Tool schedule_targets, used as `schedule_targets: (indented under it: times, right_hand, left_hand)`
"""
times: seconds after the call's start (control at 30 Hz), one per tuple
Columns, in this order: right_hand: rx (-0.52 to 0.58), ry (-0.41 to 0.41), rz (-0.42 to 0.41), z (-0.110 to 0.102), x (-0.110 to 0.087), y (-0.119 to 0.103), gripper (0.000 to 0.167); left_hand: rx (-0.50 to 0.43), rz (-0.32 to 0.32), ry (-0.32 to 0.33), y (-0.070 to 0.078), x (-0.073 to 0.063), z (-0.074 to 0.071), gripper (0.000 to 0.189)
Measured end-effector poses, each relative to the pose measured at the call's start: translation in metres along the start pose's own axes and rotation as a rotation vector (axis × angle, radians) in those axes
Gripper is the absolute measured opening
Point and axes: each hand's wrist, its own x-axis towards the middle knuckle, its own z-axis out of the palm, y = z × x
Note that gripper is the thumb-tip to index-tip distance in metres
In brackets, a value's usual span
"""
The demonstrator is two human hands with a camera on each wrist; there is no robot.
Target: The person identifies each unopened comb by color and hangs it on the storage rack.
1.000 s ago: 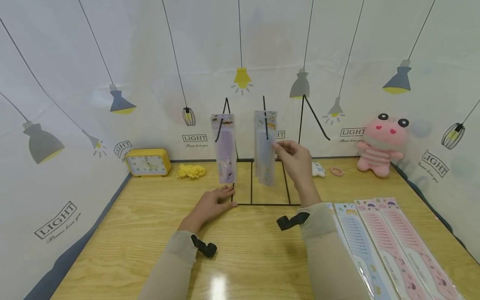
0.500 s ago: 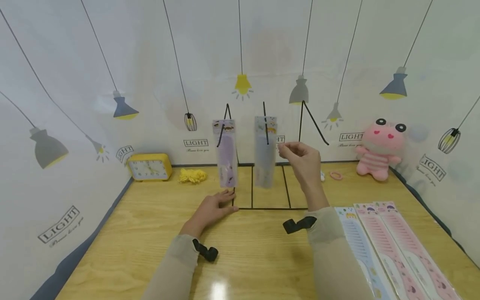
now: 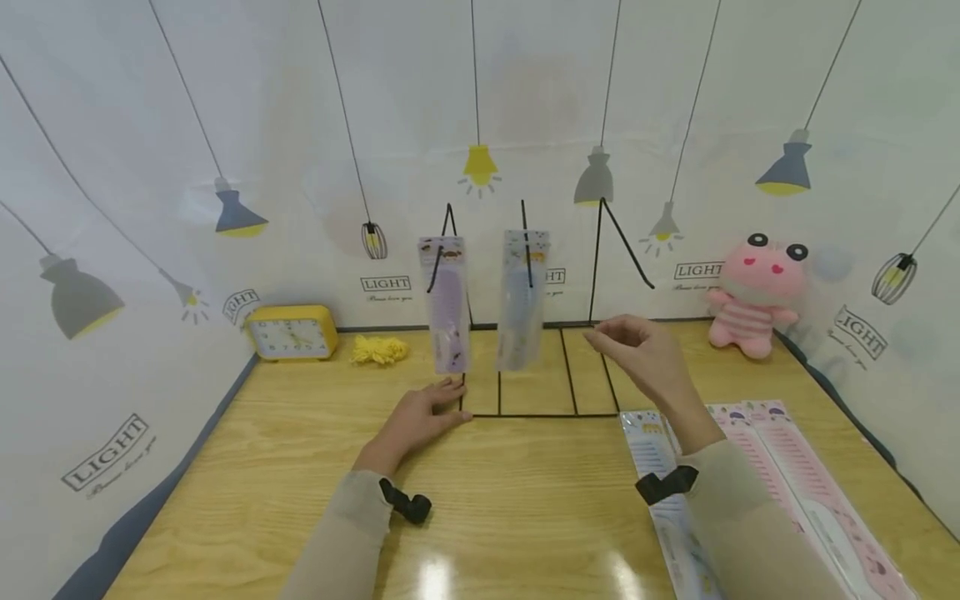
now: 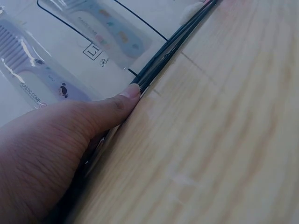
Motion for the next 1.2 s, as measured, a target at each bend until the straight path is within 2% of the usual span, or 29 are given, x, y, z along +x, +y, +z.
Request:
schedule_targets:
  times: [0.1,0.37,0.57,0.7,0.83,1.0,1.2]
  right_hand:
    - [-0.073,0.002,0.017,-0.016,-0.012,0.015,0.045]
    - [-0.1,0.011,0.042,-0.043,-0.034,0.07,0.042]
    - [-0.117,0.001,0.062,-0.04,-0.048,0.122,0.04]
    - [-0.149,-0.024,0.028,-0.035,-0.049,0.147,0.034]
    - [-0.208,-0.076,0.012,-0.033,-0.048,0.155,0.035]
    - [-0.278,-0.133,0.011,-0.035,-0.05,0.156,0.05]
    - [-0.347,-0.144,-0.021,-0.038,-0.055,0.157,0.058]
  left_hand:
    - [0.016,0.003,0.003,0.0,0.001,-0.001,0.06]
    - [0.021,-0.015,0.012,0.001,0.0,-0.005,0.06]
    - [0.031,-0.021,-0.004,0.0,-0.001,-0.006,0.06]
    - [0.033,-0.018,0.0,0.001,-0.001,-0.007,0.06]
    - [0.036,0.006,0.015,0.0,0.0,-0.007,0.06]
    - [0.02,0.012,0.017,0.0,0.0,-0.004,0.06]
    - [0.006,0.016,0.011,0.001,0.0,0.0,0.06]
